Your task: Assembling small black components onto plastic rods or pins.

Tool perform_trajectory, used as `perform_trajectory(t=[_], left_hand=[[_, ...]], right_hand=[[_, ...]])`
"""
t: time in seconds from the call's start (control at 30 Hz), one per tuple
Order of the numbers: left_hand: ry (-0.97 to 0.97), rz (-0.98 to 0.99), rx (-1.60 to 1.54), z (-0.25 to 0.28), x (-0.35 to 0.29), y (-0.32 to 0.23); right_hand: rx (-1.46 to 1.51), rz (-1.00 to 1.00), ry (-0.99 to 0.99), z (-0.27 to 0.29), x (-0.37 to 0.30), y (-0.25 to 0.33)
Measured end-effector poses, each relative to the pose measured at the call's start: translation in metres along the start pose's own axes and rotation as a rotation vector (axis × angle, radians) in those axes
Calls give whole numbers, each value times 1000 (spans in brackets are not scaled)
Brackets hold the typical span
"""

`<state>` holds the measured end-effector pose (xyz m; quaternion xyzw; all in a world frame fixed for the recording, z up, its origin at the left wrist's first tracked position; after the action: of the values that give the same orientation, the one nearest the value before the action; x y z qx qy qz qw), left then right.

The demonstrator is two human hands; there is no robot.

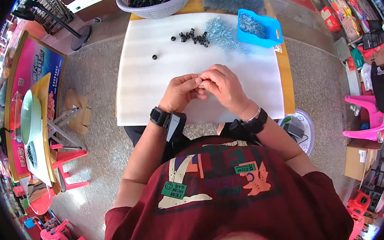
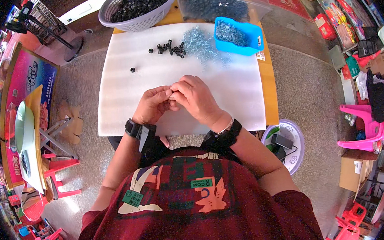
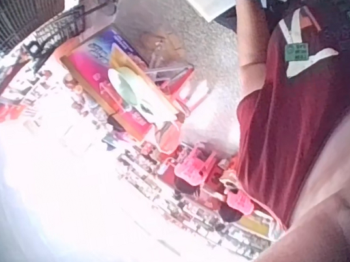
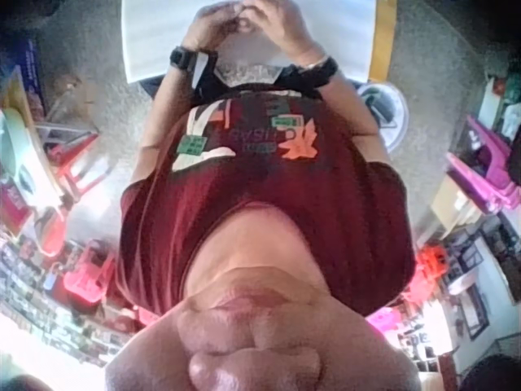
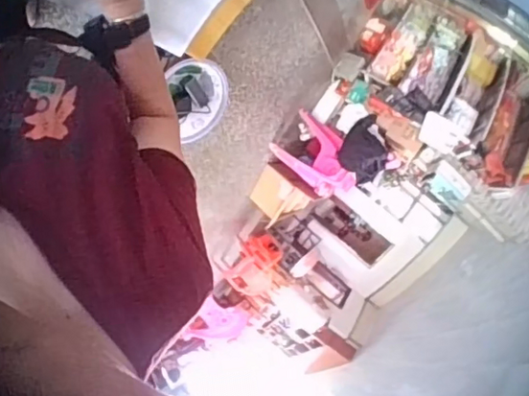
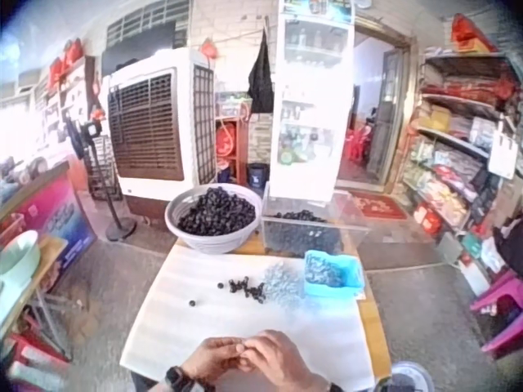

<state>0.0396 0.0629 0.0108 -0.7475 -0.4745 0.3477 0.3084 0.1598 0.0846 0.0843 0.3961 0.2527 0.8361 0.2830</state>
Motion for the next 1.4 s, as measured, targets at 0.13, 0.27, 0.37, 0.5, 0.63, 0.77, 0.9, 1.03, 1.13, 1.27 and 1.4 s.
perform_trajectory(t=[0.13, 0.27, 0.37, 0.5, 0.63, 0.77, 0.9, 1.03, 1.13, 1.27, 1.4], left_hand=[[3, 23, 32, 1, 2, 3], [-84, 21, 49, 0, 3, 4], [-126, -14, 96, 1, 3, 2], [-176, -24, 178, 3, 3, 1], [-187, -145, 308, 2, 4, -9], [-159, -154, 263, -2, 2, -13], [-202, -169, 191, 3, 6, -17], [-311, -191, 15, 26, 0, -15], [-273, -199, -51, 25, 3, -15], [-259, -217, -112, 28, 7, -14], [-262, -213, -118, 29, 2, -14]], right_hand=[[26, -33, 23, -1, -2, -3], [17, -47, 44, -3, -2, -9], [36, -66, 15, -6, -3, -10], [46, -87, 8, -9, 0, -9], [-6, -75, 41, -6, 7, -2], [-146, 39, 86, 5, 24, 12], [43, -155, 59, 30, 50, -15], [163, -336, -235, 97, 115, -72], [578, -504, -444, 140, 151, -121], [506, -507, -559, 146, 142, -133], [350, -564, -125, 77, 99, -102]])
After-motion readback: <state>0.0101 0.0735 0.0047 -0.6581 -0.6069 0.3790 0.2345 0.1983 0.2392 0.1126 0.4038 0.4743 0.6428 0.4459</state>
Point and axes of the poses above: each hand's wrist, its own x-axis towards the middle knuckle, its own z-axis out of the back of the hand, y = z × x, the point moved 7 cm from there along x, towards the middle knuckle, and after that the axes turned 2 degrees about x, right-handed, at the moved point
